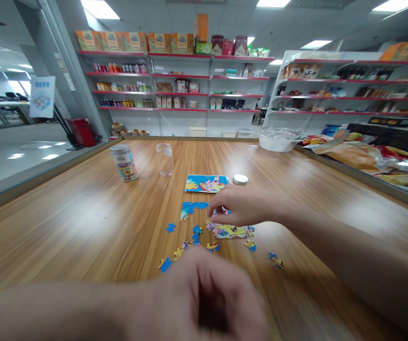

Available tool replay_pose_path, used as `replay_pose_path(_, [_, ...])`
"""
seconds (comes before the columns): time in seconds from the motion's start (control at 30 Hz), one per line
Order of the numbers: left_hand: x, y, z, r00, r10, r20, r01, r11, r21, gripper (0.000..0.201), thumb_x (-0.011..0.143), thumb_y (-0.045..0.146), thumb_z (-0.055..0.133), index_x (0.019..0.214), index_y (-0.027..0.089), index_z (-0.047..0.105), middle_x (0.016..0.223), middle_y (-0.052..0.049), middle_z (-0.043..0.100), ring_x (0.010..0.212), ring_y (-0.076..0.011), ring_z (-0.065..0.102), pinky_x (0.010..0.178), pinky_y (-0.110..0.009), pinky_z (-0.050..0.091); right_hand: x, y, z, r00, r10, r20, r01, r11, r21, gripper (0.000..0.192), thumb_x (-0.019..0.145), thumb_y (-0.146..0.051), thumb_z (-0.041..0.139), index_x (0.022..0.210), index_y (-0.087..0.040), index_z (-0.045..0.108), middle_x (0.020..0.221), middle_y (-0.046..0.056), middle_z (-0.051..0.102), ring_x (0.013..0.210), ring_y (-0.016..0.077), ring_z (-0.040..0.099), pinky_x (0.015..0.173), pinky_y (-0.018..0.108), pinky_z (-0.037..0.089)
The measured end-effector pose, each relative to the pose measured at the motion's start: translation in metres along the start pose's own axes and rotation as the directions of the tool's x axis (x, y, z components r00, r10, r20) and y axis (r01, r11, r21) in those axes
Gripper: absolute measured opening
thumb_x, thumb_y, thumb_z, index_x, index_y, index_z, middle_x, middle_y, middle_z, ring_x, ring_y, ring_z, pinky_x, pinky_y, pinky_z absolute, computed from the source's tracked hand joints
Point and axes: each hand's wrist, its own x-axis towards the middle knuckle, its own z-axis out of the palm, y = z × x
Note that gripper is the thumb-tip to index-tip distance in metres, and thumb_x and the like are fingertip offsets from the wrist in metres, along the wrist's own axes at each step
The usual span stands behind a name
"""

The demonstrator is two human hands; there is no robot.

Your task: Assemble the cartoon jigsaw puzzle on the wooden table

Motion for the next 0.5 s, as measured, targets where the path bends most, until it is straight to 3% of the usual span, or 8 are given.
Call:
replay_pose_path(0.07, [0.012,0.013,-0.054,0.952,0.128,-0.278,-0.014,0.925,0.380,0.030,0.079,0.031,0.044,0.061,0.010,0.056,0.055,0.007,0.046,0.043,0.0003,0.041,0.049,-0.012,0.034,0.003,0.016,0.006,0.996,0.028,-0.087,-0.035,0.996,-0.078,0.014,0.083,-0.015,0.062,0.086,-0.018,0.075,0.076,0.003,0.070,0.064,0.0136,0.057,0.058,0.026,0.034])
replay_pose_path(0.1, [0.014,0.019,-0.083,0.935,0.156,-0.320,-0.004,0.904,0.428,0.046,0.083,0.022,0.018,0.064,0.004,0.056,0.060,0.006,0.044,0.047,0.0042,0.040,0.055,-0.014,0.031,0.005,0.024,0.009,0.993,0.036,-0.116,-0.048,0.994,-0.100,0.015,0.082,-0.013,0.061,0.086,-0.018,0.075,0.075,0.003,0.070,0.063,0.0134,0.057,0.058,0.026,0.034])
replay_pose_path(0.13, [0.015,0.024,-0.112,0.923,0.170,-0.344,0.005,0.891,0.454,0.053,0.080,0.016,0.005,0.066,0.000,0.054,0.062,0.006,0.040,0.050,0.0072,0.038,0.056,-0.016,0.027,0.006,0.032,0.012,0.990,0.039,-0.137,-0.054,0.993,-0.107,0.016,0.081,-0.012,0.061,0.085,-0.018,0.075,0.075,0.002,0.071,0.063,0.0132,0.057,0.059,0.026,0.034])
replay_pose_path(0.17, [0.013,0.028,-0.139,0.908,0.186,-0.376,0.015,0.882,0.471,0.027,0.079,0.022,0.038,0.060,0.009,0.053,0.053,0.007,0.042,0.043,0.0012,0.036,0.050,-0.010,0.025,0.007,0.039,0.015,0.987,0.039,-0.155,-0.056,0.992,-0.110,0.016,0.081,-0.012,0.061,0.085,-0.019,0.075,0.075,0.002,0.071,0.063,0.0130,0.058,0.059,0.026,0.034])
replay_pose_path(0.2, [0.010,0.030,-0.163,0.892,0.203,-0.405,0.036,0.860,0.509,0.017,0.072,0.022,0.058,0.060,0.011,0.052,0.050,0.008,0.041,0.042,-0.0007,0.033,0.044,-0.011,0.020,0.007,0.045,0.018,0.984,0.036,-0.176,-0.057,0.992,-0.112,0.016,0.081,-0.011,0.061,0.084,-0.019,0.075,0.074,0.001,0.071,0.063,0.0128,0.058,0.059,0.025,0.034])
replay_pose_path(0.27, [0.000,0.033,-0.198,0.888,0.131,-0.441,0.218,0.725,0.653,0.018,0.066,0.024,0.066,0.061,0.013,0.054,0.050,0.006,0.044,0.042,-0.0042,0.032,0.040,-0.015,0.019,0.008,0.054,0.023,0.971,0.039,-0.236,-0.071,0.989,-0.129,0.014,0.081,-0.013,0.061,0.079,-0.018,0.074,0.071,0.002,0.070,0.062,0.0127,0.057,0.057,0.025,0.032])
replay_pose_path(0.37, [-0.013,0.033,-0.219,0.891,0.131,-0.434,0.259,0.639,0.725,0.036,0.077,0.036,0.061,0.052,0.015,0.046,0.046,0.004,0.041,0.043,-0.0063,0.030,0.042,-0.019,0.021,0.008,0.067,0.034,0.937,0.052,-0.346,-0.116,0.979,-0.167,0.016,0.085,-0.016,0.058,0.078,-0.017,0.073,0.069,0.003,0.070,0.059,0.0132,0.057,0.054,0.026,0.029])
replay_pose_path(0.5, [-0.013,0.033,-0.212,0.912,0.112,-0.394,0.262,0.580,0.771,0.037,0.080,0.042,0.066,0.061,0.013,0.053,0.054,0.003,0.047,0.047,-0.0077,0.037,0.045,-0.020,0.024,0.008,0.082,0.051,0.884,0.087,-0.459,-0.200,0.959,-0.202,0.017,0.086,-0.022,0.057,0.084,-0.019,0.074,0.071,0.004,0.071,0.061,0.0162,0.060,0.057,0.027,0.031])
